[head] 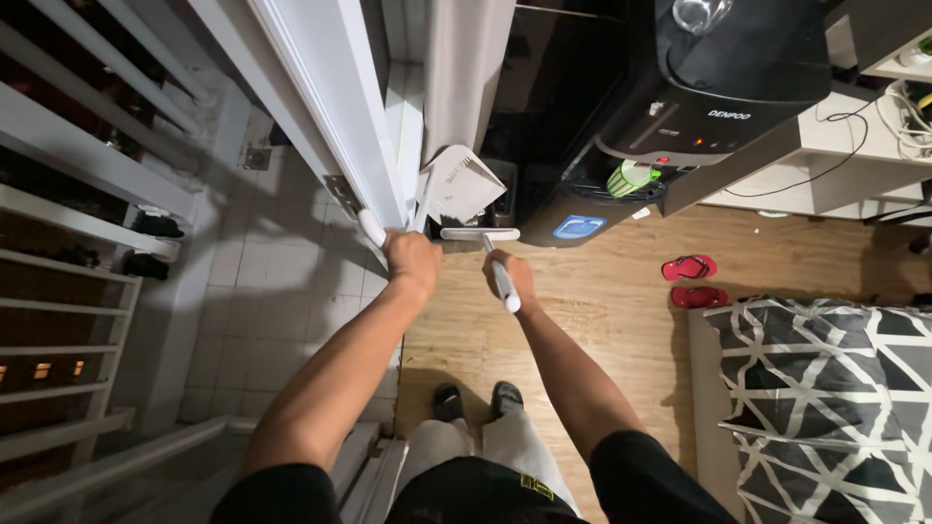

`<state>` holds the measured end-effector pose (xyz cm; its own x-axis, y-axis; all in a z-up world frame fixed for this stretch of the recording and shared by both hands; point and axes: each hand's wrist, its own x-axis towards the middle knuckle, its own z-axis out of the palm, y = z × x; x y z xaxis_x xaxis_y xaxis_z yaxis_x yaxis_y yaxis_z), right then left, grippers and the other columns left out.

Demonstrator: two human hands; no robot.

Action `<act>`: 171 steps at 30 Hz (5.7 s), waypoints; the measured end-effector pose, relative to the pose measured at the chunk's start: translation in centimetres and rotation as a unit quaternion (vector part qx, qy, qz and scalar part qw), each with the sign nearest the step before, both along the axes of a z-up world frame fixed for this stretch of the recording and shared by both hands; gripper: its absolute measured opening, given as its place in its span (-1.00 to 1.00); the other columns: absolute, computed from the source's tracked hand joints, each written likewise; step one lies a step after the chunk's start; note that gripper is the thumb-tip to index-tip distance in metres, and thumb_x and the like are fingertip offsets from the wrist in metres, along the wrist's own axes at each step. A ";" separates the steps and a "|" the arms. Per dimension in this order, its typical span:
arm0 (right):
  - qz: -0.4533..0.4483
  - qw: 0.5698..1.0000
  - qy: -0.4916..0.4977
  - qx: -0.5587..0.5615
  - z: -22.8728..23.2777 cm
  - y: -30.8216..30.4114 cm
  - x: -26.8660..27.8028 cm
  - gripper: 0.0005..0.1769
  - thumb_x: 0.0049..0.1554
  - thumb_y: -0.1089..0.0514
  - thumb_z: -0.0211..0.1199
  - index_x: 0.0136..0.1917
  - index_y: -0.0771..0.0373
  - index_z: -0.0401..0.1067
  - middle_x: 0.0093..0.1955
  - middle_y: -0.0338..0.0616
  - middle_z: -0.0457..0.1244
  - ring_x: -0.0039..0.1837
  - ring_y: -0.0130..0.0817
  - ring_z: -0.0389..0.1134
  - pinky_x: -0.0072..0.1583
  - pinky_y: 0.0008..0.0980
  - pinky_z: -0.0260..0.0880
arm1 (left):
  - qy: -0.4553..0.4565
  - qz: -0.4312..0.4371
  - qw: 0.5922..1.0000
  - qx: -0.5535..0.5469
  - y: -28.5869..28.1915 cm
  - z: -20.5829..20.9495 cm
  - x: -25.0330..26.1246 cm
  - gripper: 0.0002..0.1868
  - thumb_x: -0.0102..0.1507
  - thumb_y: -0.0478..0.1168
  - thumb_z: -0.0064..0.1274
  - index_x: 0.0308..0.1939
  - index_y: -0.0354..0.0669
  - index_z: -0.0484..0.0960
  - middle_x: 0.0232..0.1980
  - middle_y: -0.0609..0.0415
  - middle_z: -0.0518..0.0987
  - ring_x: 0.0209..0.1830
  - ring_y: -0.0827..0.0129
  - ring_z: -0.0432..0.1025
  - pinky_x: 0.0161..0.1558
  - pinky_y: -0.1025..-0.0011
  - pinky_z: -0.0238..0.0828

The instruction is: The recorder uses a dustpan and a squeegee to clean debris from the floor.

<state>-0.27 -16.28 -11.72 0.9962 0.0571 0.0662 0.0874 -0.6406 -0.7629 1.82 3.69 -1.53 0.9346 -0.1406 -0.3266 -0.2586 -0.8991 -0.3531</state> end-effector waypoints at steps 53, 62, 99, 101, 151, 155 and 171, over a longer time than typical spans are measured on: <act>-0.135 0.972 0.084 0.174 2.3 -11.5 -9.3 -0.87 0.16 0.18 0.16 -0.03 0.19 0.47 -0.29 -0.19 0.38 -0.25 -0.45 0.40 -0.19 -0.38 0.40 | -0.066 0.076 0.993 -0.067 -2.6 1.8 -8.3 -0.81 0.26 -0.21 0.08 -0.20 0.12 0.82 -0.13 0.22 0.73 -0.09 0.24 0.63 -0.27 0.13 0.50; -0.118 0.981 0.090 0.121 6.6 -13.9 -12.3 -0.84 0.14 0.20 0.15 -0.02 0.20 0.50 -0.30 -0.20 0.37 -0.28 -0.47 0.38 -0.23 -0.41 0.35 | -0.052 0.222 0.947 -0.228 -4.2 4.8 -13.3 -0.71 0.21 0.07 0.23 -0.22 -0.02 0.80 -0.23 -0.10 0.72 -0.14 0.05 0.62 -0.16 0.11 0.54; -0.191 0.944 0.087 0.254 1.6 -16.5 -33.6 -0.89 0.26 0.24 0.11 -0.02 0.27 0.44 -0.17 -0.14 0.33 -0.11 -0.41 0.43 -0.09 -0.41 0.50 | 0.048 0.428 0.800 -0.418 -4.1 -1.3 -35.8 -0.61 0.26 0.32 -0.01 -0.05 0.34 0.73 -0.07 0.06 0.69 -0.02 -0.02 0.56 -0.05 0.07 0.49; -0.185 0.945 0.080 0.258 0.9 -16.7 -34.5 -0.90 0.24 0.25 0.11 -0.02 0.28 0.43 -0.15 -0.15 0.33 -0.09 -0.40 0.45 -0.08 -0.40 0.50 | 0.053 0.425 0.804 -0.413 -4.3 0.0 -36.2 -0.62 0.24 0.30 -0.01 -0.08 0.33 0.73 -0.06 0.09 0.69 -0.02 0.01 0.56 -0.04 0.08 0.50; -0.152 0.941 0.215 0.210 -11.7 -11.3 -33.6 -0.82 0.24 0.26 0.10 -0.03 0.33 0.52 -0.13 -0.12 0.40 -0.09 -0.45 0.48 -0.06 -0.45 0.54 | 0.080 0.290 0.934 -0.194 1.6 -11.3 -24.2 -0.66 0.26 0.11 0.17 -0.13 -0.01 0.79 -0.09 -0.12 0.71 -0.01 0.02 0.59 -0.06 0.11 0.52; -0.133 0.941 0.223 0.218 -11.6 -8.9 -33.0 -0.87 0.19 0.28 0.17 -0.02 0.28 0.53 -0.22 -0.18 0.39 -0.19 -0.48 0.40 -0.14 -0.50 0.42 | 0.078 0.340 0.920 -0.180 3.2 -8.9 -26.3 -0.59 0.25 0.19 0.15 -0.10 -0.01 0.77 -0.05 -0.06 0.70 0.00 0.08 0.59 -0.07 0.10 0.52; -0.068 0.955 0.231 0.174 -15.7 -3.3 -32.3 -0.85 0.20 0.08 0.29 -0.03 0.19 0.50 -0.36 -0.23 0.26 -0.29 -0.49 0.23 -0.22 -0.46 0.26 | 0.016 0.385 0.906 -0.176 8.1 -11.4 -28.6 -0.68 0.29 0.14 0.11 -0.13 0.09 0.81 -0.05 -0.02 0.72 -0.02 0.11 0.61 -0.06 0.14 0.51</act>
